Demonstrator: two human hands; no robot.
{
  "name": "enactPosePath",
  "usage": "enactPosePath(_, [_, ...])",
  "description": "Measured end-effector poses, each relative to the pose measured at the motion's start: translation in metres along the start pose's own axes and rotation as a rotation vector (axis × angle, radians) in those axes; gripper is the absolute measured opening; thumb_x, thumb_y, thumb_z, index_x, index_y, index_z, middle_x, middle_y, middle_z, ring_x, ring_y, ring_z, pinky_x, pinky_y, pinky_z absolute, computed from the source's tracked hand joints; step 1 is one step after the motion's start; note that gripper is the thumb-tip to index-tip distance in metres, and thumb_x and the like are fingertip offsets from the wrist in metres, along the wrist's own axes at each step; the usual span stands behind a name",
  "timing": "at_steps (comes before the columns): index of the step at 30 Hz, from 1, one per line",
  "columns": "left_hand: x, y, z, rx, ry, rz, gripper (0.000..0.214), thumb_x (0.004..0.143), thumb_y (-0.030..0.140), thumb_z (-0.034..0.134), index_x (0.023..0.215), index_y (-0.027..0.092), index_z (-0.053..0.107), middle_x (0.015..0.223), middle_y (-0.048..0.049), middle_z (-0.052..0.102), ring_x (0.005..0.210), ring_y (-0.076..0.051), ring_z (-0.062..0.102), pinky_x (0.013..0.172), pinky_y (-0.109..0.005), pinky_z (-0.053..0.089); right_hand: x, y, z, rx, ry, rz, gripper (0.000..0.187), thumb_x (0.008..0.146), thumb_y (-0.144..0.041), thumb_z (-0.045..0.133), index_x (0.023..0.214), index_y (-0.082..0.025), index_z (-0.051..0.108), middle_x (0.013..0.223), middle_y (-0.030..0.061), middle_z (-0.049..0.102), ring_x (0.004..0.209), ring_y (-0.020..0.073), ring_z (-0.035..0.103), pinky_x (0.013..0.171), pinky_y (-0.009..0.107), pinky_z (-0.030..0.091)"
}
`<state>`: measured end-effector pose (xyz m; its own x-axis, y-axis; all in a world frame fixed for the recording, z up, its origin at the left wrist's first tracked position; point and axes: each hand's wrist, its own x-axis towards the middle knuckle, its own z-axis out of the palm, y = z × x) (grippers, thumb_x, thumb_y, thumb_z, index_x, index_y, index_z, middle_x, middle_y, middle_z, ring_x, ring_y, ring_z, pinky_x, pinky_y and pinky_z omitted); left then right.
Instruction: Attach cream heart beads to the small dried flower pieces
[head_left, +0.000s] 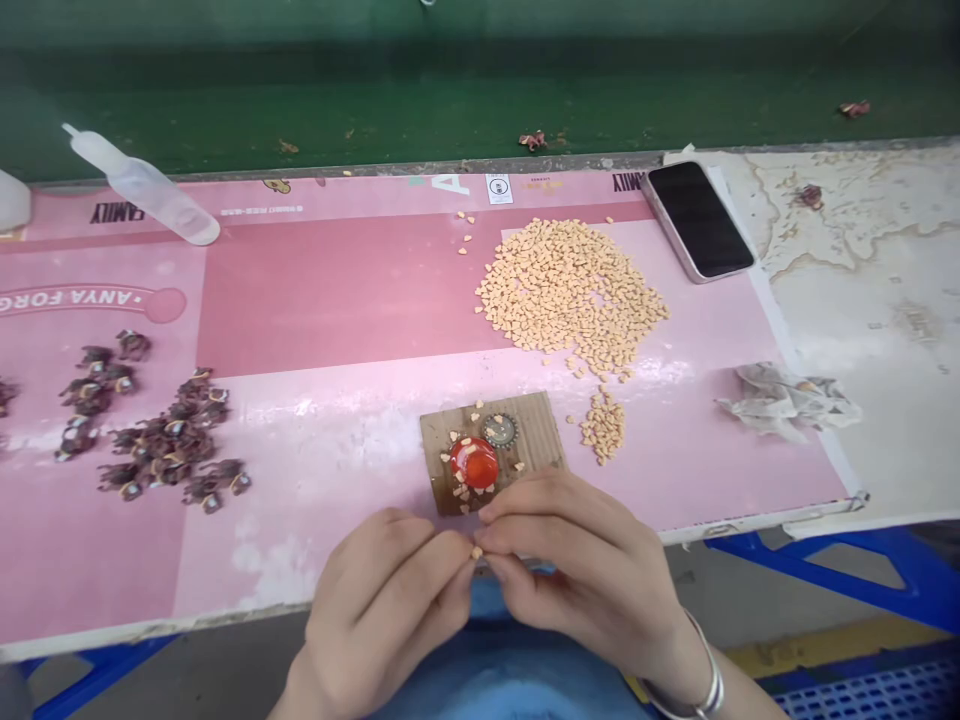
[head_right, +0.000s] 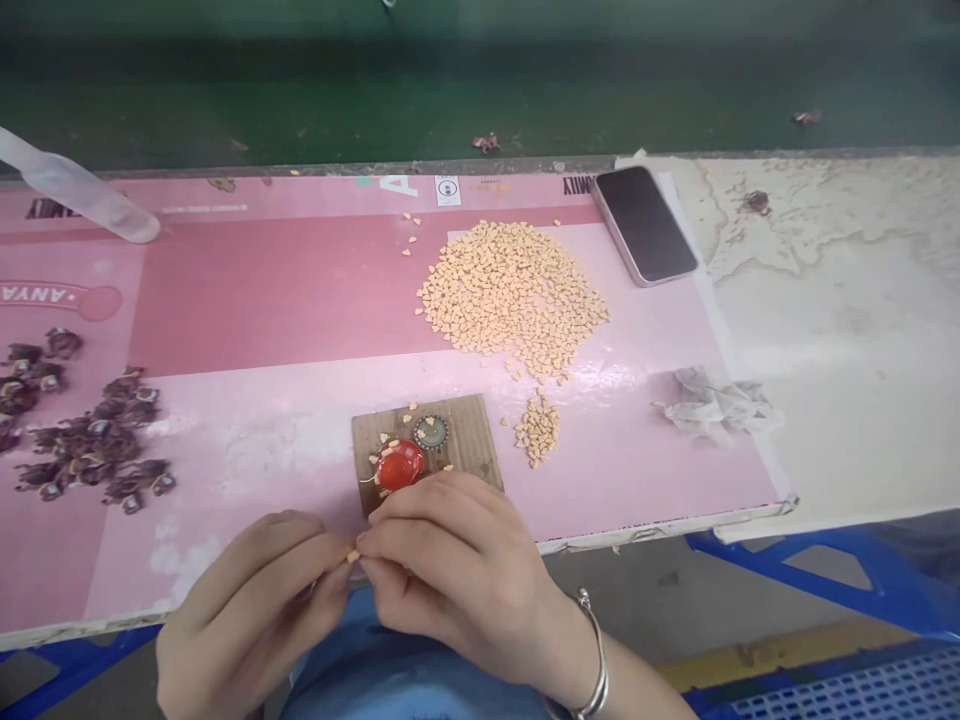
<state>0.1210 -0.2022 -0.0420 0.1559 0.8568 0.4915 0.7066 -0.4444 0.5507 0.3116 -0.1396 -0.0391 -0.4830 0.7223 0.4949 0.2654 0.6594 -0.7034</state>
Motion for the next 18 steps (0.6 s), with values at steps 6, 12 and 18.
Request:
enactPosePath(6, [-0.009,-0.001,0.005,-0.086,0.005,-0.068,0.023,0.103,0.002,0.054,0.105,0.019,0.07,0.078,-0.0019,0.072,0.063,-0.013,0.064,0.059,-0.023,0.057,0.002,0.0,-0.001,0.004,-0.008,0.004,0.019,0.097,-0.004,0.064,0.097,-0.022,0.068,0.086,0.0025,0.08,0.075,0.0132,0.077,0.072,0.024,0.069])
enactPosePath(12, [0.005,0.004,-0.004,-0.141,-0.045,-0.131,0.027,0.099,-0.003,0.053,0.101,0.021,0.065,0.077,-0.0012,0.072,0.063,-0.012,0.067,0.058,-0.019,0.056,0.003,-0.002,0.001,0.081,-0.021,0.081,0.021,0.095,-0.004,0.062,0.101,-0.023,0.067,0.089,0.0026,0.081,0.074,0.0142,0.077,0.07,0.025,0.069])
enactPosePath(18, [0.009,0.005,-0.001,-0.069,0.007,-0.127,0.025,0.094,-0.003,0.056,0.092,0.022,0.059,0.073,0.0009,0.067,0.061,-0.01,0.062,0.057,-0.019,0.055,0.001,-0.002,0.005,0.091,-0.035,0.1,0.02,0.093,-0.003,0.063,0.1,-0.022,0.068,0.089,0.0024,0.079,0.076,0.0139,0.077,0.074,0.022,0.068])
